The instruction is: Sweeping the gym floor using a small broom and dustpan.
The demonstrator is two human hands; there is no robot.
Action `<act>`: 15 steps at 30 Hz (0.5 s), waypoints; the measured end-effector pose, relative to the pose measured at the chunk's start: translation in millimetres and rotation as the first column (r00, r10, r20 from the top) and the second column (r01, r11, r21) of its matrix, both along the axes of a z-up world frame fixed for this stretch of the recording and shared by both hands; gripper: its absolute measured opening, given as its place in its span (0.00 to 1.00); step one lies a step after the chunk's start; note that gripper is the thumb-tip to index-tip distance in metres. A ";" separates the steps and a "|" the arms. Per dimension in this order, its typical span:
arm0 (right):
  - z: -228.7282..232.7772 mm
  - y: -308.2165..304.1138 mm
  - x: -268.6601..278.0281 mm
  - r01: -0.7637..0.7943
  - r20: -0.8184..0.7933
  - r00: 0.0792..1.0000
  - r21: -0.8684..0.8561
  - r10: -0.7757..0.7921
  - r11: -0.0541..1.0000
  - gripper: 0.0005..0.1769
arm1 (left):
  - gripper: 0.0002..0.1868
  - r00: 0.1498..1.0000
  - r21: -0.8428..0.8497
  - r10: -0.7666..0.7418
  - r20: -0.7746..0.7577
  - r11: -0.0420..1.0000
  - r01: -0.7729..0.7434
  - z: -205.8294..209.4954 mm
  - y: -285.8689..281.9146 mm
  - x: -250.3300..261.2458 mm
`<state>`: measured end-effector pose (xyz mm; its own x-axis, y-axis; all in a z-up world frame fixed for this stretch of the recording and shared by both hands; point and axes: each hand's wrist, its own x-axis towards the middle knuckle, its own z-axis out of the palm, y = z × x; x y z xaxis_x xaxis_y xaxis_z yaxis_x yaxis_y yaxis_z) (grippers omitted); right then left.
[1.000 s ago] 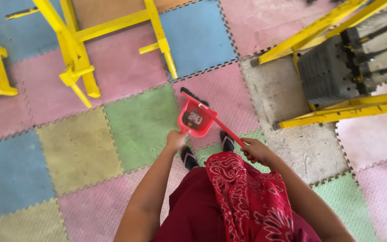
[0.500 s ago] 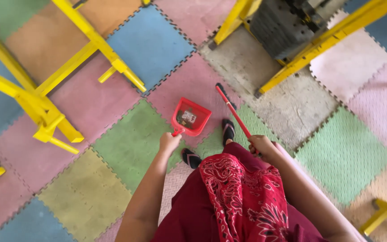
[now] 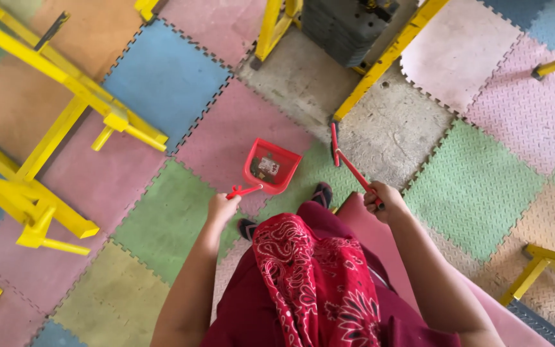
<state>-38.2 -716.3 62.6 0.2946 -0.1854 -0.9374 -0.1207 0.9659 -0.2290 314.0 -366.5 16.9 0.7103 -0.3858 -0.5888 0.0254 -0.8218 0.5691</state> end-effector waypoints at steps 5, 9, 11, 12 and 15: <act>-8.0 -75.2 -69.5 0.093 0.012 0.996 -0.075 -0.092 0.993 0.08 | 0.18 0.992 0.064 -0.129 0.004 0.990 0.128 -2.7 -70.6 -11.1; -13.0 -127.7 -100.7 -0.079 -0.227 0.974 -0.275 0.015 0.958 0.06 | 0.18 0.958 0.157 -0.284 0.034 0.948 0.276 0.8 -129.2 -10.8; -34.1 -159.8 -109.1 -0.189 -0.311 0.947 -0.329 0.083 0.925 0.06 | 0.17 0.945 0.202 -0.327 0.016 0.926 0.318 12.3 -162.0 -11.9; -44.3 -173.6 -113.7 -0.310 -0.395 0.906 -0.380 0.150 0.872 0.06 | 0.17 0.933 0.236 -0.361 0.002 0.907 0.350 17.9 -176.6 -12.8; -93.8 -190.7 -110.3 -0.407 -0.460 0.863 -0.387 0.209 0.827 0.04 | 0.18 0.897 0.334 -0.441 0.006 0.847 0.414 3.9 -207.2 -17.1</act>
